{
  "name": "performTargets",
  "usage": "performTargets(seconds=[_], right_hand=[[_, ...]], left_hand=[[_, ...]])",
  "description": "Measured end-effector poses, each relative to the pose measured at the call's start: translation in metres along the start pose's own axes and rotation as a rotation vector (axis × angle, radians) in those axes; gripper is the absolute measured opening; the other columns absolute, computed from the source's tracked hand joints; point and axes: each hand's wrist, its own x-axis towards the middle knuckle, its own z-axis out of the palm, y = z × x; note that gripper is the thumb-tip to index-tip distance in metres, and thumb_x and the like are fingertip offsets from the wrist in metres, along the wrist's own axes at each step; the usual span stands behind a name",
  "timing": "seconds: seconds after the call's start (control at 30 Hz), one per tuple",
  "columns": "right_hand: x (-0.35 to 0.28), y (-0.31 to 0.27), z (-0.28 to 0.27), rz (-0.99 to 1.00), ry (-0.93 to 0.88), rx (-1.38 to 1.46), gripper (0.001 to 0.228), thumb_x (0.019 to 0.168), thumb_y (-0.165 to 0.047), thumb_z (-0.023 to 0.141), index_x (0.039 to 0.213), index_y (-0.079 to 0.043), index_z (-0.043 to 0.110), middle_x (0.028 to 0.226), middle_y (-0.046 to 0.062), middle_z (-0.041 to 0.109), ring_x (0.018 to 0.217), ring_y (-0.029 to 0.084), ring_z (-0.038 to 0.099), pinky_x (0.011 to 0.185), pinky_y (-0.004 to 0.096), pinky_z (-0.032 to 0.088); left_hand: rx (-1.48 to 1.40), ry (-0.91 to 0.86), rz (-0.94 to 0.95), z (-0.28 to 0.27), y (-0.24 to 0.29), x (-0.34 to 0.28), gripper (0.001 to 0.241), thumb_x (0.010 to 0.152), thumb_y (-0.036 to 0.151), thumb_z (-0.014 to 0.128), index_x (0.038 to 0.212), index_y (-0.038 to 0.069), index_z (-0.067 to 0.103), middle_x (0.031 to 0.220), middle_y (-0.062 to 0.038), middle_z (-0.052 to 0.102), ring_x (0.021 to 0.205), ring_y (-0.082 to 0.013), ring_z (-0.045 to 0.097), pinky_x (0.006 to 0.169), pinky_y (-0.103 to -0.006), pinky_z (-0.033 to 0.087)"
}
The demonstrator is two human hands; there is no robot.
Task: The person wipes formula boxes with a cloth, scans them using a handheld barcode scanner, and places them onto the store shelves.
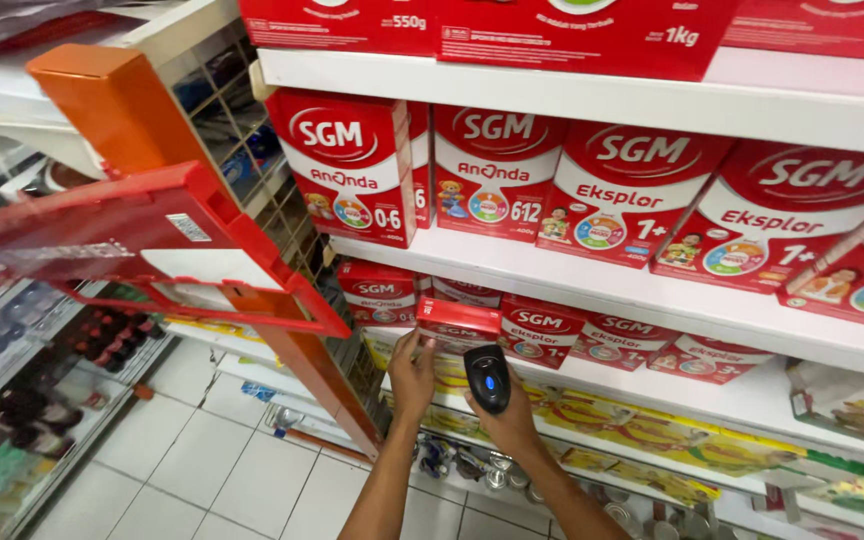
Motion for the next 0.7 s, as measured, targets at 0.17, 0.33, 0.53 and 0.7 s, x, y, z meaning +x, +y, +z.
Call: performTargets(seconds=[0.17, 0.33, 0.53, 0.7], right_hand=[[0.001, 0.001, 0.01, -0.089, 0.055, 0.057, 0.071, 0.078, -0.012, 0.081, 0.14, 0.001, 0.049, 0.13, 0.016, 0.063, 0.117, 0.024, 0.062, 0.1, 0.034, 0.048], [0.009, 0.016, 0.015, -0.251, 0.056, -0.161, 0.055, 0.078, -0.011, 0.083, 0.128, 0.0, 0.061, 0.145, 0.025, 0.052, 0.137, 0.038, 0.048, 0.111, 0.043, 0.04], [0.007, 0.036, 0.027, -0.195, 0.085, -0.212, 0.041, 0.078, -0.013, 0.085, 0.115, -0.003, 0.07, 0.138, 0.021, 0.059, 0.143, 0.037, 0.043, 0.114, 0.047, 0.039], [0.005, 0.035, 0.027, -0.088, 0.146, -0.203, 0.054, 0.076, -0.015, 0.085, 0.123, -0.001, 0.064, 0.134, 0.023, 0.055, 0.129, 0.037, 0.052, 0.11, 0.044, 0.042]], left_hand=[[-0.015, -0.005, 0.014, 0.007, -0.007, 0.002, 0.043, 0.1, 0.02, 0.064, 0.134, -0.005, 0.061, 0.122, -0.019, 0.065, 0.109, -0.0314, 0.065, 0.089, -0.0402, 0.054], [0.001, -0.001, 0.013, 0.014, -0.013, 0.012, 0.04, 0.099, 0.019, 0.068, 0.132, -0.003, 0.063, 0.117, -0.019, 0.064, 0.104, -0.0285, 0.065, 0.085, -0.0376, 0.056], [-0.231, 0.023, -0.079, 0.023, -0.021, 0.016, 0.041, 0.091, 0.011, 0.075, 0.126, -0.001, 0.057, 0.118, -0.016, 0.063, 0.109, -0.0238, 0.064, 0.088, -0.0344, 0.059], [-0.109, -0.026, -0.054, 0.031, -0.01, 0.012, 0.031, 0.087, 0.009, 0.077, 0.113, 0.003, 0.061, 0.116, -0.015, 0.053, 0.106, -0.026, 0.061, 0.086, -0.0359, 0.06]])
